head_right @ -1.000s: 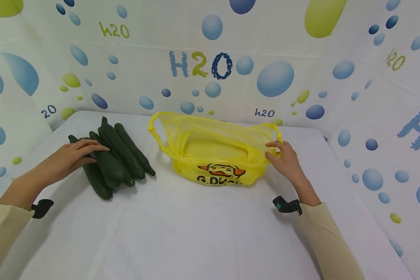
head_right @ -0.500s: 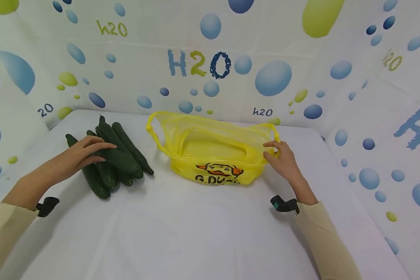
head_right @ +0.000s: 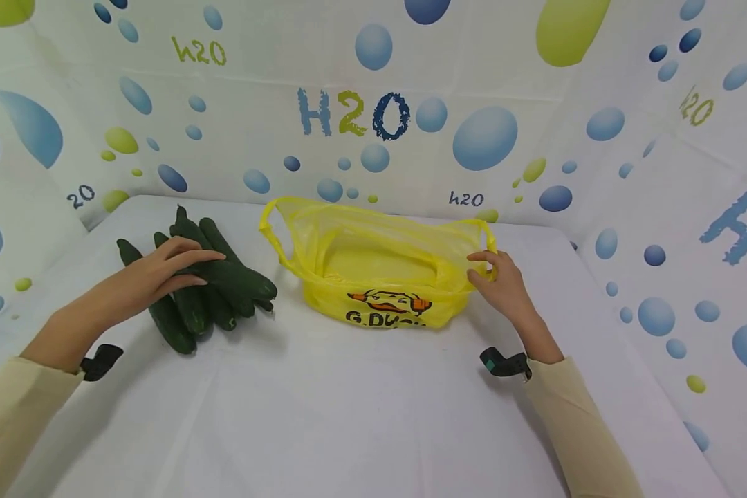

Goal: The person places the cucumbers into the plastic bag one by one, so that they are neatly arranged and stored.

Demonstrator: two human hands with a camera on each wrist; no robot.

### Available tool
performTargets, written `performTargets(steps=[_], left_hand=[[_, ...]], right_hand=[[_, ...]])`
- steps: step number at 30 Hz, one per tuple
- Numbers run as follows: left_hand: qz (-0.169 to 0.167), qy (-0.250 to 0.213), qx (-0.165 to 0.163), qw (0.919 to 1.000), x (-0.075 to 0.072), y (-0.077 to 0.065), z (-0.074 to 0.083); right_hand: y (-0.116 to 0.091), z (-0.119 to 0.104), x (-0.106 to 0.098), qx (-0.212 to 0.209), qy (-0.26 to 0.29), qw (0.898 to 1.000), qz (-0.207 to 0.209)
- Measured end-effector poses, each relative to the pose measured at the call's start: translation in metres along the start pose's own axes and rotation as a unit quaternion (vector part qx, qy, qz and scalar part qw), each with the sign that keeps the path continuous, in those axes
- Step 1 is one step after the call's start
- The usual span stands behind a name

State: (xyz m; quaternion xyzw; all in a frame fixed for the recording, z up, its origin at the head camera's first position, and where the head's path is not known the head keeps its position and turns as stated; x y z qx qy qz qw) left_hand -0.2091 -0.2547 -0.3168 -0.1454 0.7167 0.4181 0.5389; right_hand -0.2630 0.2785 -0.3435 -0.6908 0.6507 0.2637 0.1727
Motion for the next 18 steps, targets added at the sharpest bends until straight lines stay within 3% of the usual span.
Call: performTargets(steps=[8,18], left_hand=[[0.038,0.013,0.036,0.9985,0.000,0.009,0.007],[0.054,0.014,0.069,0.9961,-0.004,0.026,0.018]], right_hand=[[0.001,0.000,0.001,0.005,0.006,1.000,-0.005],[0.001,0.000,0.001,0.001,0.003,1.000,-0.008]])
Point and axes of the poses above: each hand's wrist, its own y-axis towards the middle knuckle, its own x-axis out of the palm, z = x × y, the point moved 1 cm from there along y, towards the middle knuckle, and after that the axes turned 12 degrees about y, right-handed, at the moved point
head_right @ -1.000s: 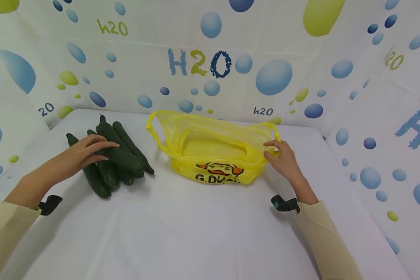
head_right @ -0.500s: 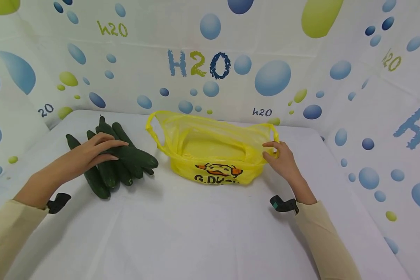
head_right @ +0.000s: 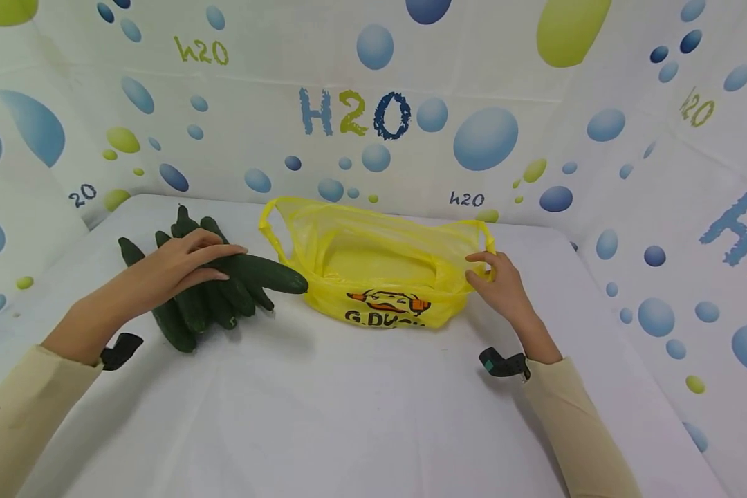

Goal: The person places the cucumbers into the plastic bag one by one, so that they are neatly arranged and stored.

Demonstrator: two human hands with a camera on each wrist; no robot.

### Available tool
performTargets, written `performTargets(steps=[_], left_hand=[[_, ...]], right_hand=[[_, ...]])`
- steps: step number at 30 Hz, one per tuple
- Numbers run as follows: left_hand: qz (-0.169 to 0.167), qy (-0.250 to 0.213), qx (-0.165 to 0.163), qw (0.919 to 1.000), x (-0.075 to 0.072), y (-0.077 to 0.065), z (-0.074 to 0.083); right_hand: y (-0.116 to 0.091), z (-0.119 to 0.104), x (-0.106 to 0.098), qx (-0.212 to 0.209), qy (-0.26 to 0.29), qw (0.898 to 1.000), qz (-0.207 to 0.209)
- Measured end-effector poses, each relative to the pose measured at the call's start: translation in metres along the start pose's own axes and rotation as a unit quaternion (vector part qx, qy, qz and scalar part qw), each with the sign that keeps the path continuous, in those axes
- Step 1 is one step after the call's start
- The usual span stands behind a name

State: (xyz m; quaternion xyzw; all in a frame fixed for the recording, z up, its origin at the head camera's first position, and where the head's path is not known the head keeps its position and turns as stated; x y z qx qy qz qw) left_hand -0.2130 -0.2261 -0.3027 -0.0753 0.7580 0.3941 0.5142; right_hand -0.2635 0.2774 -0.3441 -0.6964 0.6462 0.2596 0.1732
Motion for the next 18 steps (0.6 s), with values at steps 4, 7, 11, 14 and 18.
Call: performTargets(steps=[4,7,11,14,18], left_hand=[[0.005,0.009,0.010,0.9999,-0.002,0.010,0.007],[0.010,0.014,0.020,0.9997,-0.004,0.016,0.013],[0.014,0.019,0.036,0.9991,-0.004,0.024,0.020],[0.007,0.014,0.037,0.9992,-0.004,0.030,0.025],[-0.008,0.012,0.046,0.9989,-0.003,0.040,0.032]], right_hand=[[0.000,0.001,0.000,-0.005,-0.001,1.000,0.002],[0.001,0.000,0.000,-0.010,-0.002,1.000,0.003],[0.000,-0.002,0.000,-0.007,-0.001,1.000,0.003],[0.000,-0.002,-0.001,-0.001,-0.001,1.000,0.002],[-0.001,0.000,-0.001,0.002,-0.003,1.000,0.000]])
Point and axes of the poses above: each hand's wrist, its own y-axis towards the middle knuckle, its own x-axis out of the palm, z = x × y, the point moved 1 cm from there along y, towards the middle knuckle, and after that the axes turned 12 degrees about y, right-handed, at the moved point
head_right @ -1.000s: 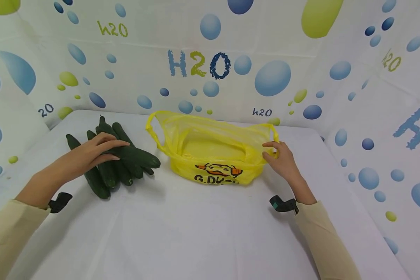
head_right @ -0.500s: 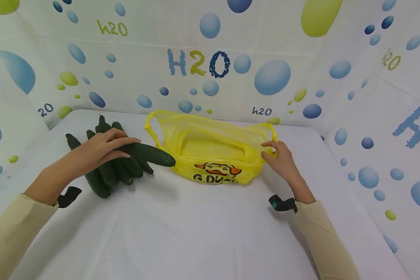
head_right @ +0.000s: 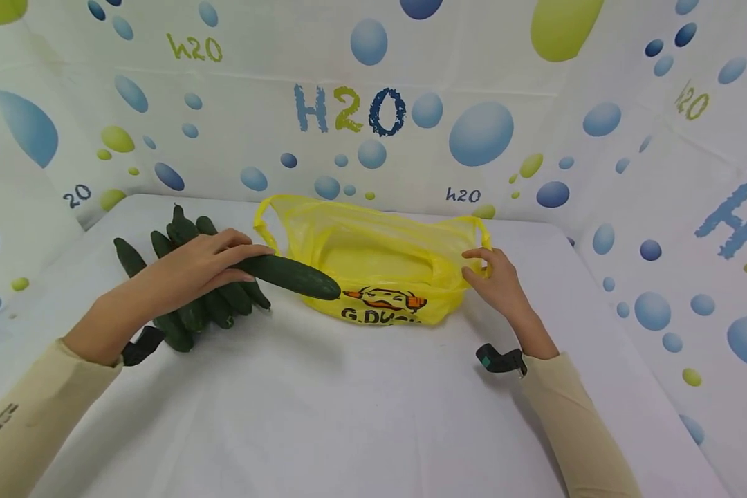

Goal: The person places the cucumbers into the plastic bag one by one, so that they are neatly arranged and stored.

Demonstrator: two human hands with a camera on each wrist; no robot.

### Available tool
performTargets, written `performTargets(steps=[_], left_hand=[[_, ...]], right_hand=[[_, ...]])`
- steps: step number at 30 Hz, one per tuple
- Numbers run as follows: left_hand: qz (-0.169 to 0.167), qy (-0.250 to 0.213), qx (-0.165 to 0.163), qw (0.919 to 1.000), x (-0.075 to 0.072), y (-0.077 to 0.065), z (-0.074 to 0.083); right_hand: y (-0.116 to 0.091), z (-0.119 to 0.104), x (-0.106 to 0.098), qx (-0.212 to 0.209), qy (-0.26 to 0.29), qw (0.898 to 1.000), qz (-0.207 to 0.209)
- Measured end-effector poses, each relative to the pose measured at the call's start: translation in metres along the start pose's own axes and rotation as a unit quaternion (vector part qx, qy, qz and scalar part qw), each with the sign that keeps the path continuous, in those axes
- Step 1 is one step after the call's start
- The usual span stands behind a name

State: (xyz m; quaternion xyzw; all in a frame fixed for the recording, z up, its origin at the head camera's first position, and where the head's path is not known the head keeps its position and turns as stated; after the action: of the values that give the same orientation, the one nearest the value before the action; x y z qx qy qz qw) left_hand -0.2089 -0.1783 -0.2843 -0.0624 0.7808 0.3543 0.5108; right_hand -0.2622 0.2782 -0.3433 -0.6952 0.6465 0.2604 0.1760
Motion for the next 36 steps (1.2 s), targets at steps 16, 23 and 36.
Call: performTargets(steps=[16,23,36], left_hand=[[-0.049,0.010,0.032,0.9982,-0.008,0.038,0.024],[-0.048,0.001,0.052,0.9975,-0.009,0.056,0.030],[-0.080,-0.027,0.052,0.9951,-0.010,0.086,0.035]], right_hand=[[0.000,0.003,0.002,-0.001,0.001,1.000,0.006],[0.000,0.003,0.004,0.000,0.002,1.000,0.007],[0.004,0.000,0.007,-0.026,0.000,1.000,-0.007]])
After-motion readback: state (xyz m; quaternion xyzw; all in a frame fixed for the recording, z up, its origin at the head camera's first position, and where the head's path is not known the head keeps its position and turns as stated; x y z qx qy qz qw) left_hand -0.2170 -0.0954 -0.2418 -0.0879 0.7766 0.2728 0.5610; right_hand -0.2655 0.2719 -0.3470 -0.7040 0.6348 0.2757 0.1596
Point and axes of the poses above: each hand's wrist, its own y-axis towards the middle knuckle, its own x-axis out of the palm, z = x × y, the point moved 1 cm from there along y, towards the middle knuckle, and after that the axes turned 12 degrees about y, right-handed, at the moved point
